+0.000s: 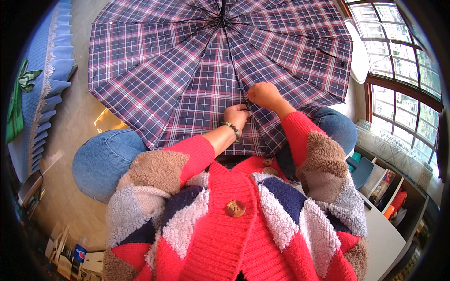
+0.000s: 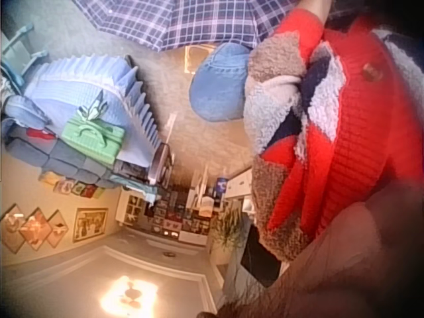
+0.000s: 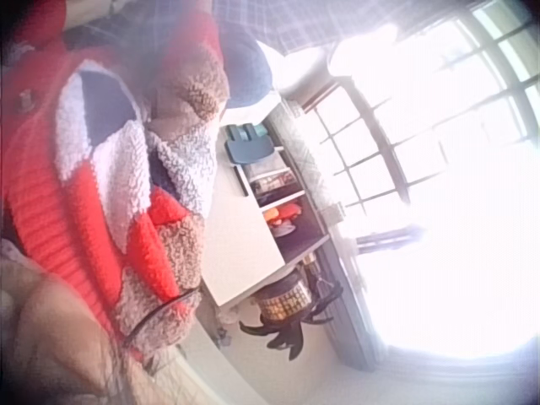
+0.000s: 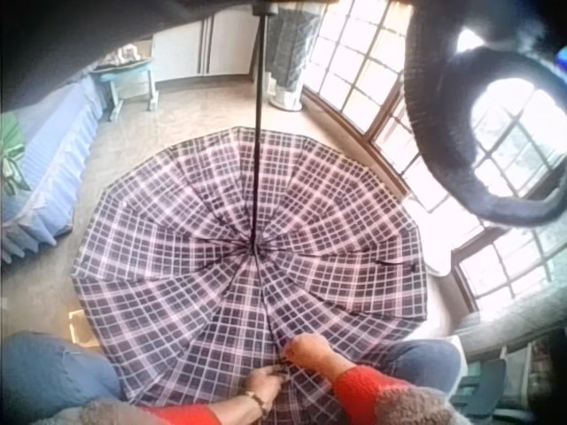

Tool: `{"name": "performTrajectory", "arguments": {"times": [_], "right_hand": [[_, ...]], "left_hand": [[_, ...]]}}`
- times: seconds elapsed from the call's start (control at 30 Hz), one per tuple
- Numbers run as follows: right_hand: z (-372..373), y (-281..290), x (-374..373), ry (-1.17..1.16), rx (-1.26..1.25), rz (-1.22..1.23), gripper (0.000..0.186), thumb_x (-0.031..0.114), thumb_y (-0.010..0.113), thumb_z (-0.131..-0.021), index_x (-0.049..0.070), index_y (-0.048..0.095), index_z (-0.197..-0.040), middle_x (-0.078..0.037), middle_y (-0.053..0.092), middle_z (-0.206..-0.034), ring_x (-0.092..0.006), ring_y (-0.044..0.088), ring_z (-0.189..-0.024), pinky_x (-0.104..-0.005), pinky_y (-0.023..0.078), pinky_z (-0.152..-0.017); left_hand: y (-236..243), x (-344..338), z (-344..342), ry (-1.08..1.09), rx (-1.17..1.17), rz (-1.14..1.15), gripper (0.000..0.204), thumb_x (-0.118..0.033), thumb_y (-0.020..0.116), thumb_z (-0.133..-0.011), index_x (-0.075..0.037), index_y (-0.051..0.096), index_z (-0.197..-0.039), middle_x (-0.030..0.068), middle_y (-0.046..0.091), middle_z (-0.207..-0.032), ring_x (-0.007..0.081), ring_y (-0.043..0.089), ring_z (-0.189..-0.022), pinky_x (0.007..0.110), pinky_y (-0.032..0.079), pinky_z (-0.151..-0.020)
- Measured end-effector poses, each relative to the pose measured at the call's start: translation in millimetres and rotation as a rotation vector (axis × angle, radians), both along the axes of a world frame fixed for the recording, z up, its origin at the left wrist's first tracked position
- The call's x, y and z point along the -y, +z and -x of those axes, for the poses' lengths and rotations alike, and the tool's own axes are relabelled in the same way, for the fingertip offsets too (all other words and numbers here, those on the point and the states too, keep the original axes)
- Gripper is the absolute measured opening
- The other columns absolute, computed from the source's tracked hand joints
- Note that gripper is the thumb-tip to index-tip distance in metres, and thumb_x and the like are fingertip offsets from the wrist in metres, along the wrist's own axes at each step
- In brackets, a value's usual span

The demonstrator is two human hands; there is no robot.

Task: The person sits on the floor and repeatedly threads a thin cord through small eyelets along the edge of an open plaid umbrella. They pull the cord tight and continue stitching around the canopy, working on multiple sections of the umbrella's perimeter.

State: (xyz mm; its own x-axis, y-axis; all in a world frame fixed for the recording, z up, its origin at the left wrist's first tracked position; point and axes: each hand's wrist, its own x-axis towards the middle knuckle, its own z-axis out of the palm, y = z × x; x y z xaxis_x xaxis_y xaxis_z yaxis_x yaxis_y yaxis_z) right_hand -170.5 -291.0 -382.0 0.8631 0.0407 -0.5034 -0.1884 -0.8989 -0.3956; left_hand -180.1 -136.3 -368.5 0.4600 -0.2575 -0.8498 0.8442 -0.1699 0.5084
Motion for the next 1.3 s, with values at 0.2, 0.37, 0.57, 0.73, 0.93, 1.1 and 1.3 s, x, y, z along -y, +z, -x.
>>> {"name": "performTrajectory", "arguments": {"times": [0.2, 0.37, 0.57, 0.73, 0.93, 1.1, 1.3], "right_hand": [[0.0, 1.6, 1.9, -0.062, 0.007, -0.004, 0.013, 0.020, 0.057, -0.071, 0.015, 0.069, -0.074, -0.009, 0.066, -0.076, -0.0302, 0.063, -0.076, -0.0402, 0.051, -0.067], [-0.2, 2.7, 2.6, -0.058, -0.054, -0.038, 0.017, 0.023, 0.056, -0.072, 0.016, 0.070, -0.077, -0.011, 0.067, -0.082, -0.0316, 0.064, -0.081, -0.0411, 0.052, -0.073], [1.3, 0.9, 3.4, -0.055, -0.018, -0.047, 0.015, 0.023, 0.057, -0.071, 0.016, 0.070, -0.076, -0.011, 0.067, -0.079, -0.0318, 0.064, -0.079, -0.0411, 0.052, -0.072], [1.1, 4.6, 2.0, -0.043, -0.046, -0.024, 0.015, 0.021, 0.056, -0.071, 0.016, 0.070, -0.075, -0.012, 0.067, -0.079, -0.0313, 0.065, -0.079, -0.0409, 0.052, -0.071], [-0.5, 10.9, -8.5, 0.163, 0.049, 0.156, 0.012, 0.014, 0.057, -0.074, 0.012, 0.069, -0.076, -0.010, 0.067, -0.081, -0.0293, 0.066, -0.080, -0.0397, 0.053, -0.070], [-0.8, 12.4, -8.7, 0.191, 0.075, 0.153, 0.011, 0.013, 0.058, -0.074, 0.011, 0.069, -0.076, -0.010, 0.067, -0.083, -0.0288, 0.065, -0.082, -0.0389, 0.053, -0.070], [-1.6, 17.3, -8.5, 0.180, 0.031, 0.153, 0.012, 0.014, 0.057, -0.075, 0.012, 0.069, -0.077, -0.010, 0.067, -0.082, -0.0289, 0.065, -0.082, -0.0390, 0.053, -0.071]], "left_hand": [[-3.3, 0.6, 0.0, -0.034, 0.016, -0.014, 0.028, 0.005, 0.062, -0.074, 0.003, 0.060, -0.102, 0.0009, 0.055, -0.066, 0.0054, 0.039, -0.045, 0.021, 0.028, -0.040], [-1.8, 0.6, 0.3, -0.033, 0.017, 0.006, 0.028, 0.004, 0.062, -0.074, 0.003, 0.060, -0.102, 0.0007, 0.055, -0.066, 0.0053, 0.039, -0.045, 0.021, 0.028, -0.040], [-0.2, 0.8, 0.0, -0.032, 0.010, 0.009, 0.031, 0.004, 0.061, -0.074, 0.004, 0.060, -0.104, 0.0012, 0.056, -0.066, 0.0052, 0.039, -0.045, 0.021, 0.028, -0.040], [-5.1, 0.8, 2.3, -0.044, 0.036, -0.011, 0.032, 0.004, 0.061, -0.074, 0.005, 0.059, -0.106, 0.0019, 0.057, -0.067, 0.0052, 0.039, -0.044, 0.021, 0.028, -0.039], [-16.5, 0.8, 6.6, -0.066, 0.111, -0.048, 0.030, 0.004, 0.061, -0.073, 0.005, 0.059, -0.104, 0.0007, 0.056, -0.065, 0.0049, 0.039, -0.043, 0.022, 0.027, -0.039], [-19.9, 1.2, 8.2, -0.049, 0.115, -0.047, 0.027, 0.005, 0.062, -0.073, 0.005, 0.060, -0.100, 0.0002, 0.055, -0.064, 0.0046, 0.039, -0.043, 0.022, 0.027, -0.039], [-18.3, 1.7, 7.8, -0.050, 0.121, -0.063, 0.028, 0.004, 0.062, -0.072, 0.004, 0.060, -0.100, 0.0008, 0.056, -0.065, 0.0048, 0.039, -0.043, 0.022, 0.027, -0.038]]}}
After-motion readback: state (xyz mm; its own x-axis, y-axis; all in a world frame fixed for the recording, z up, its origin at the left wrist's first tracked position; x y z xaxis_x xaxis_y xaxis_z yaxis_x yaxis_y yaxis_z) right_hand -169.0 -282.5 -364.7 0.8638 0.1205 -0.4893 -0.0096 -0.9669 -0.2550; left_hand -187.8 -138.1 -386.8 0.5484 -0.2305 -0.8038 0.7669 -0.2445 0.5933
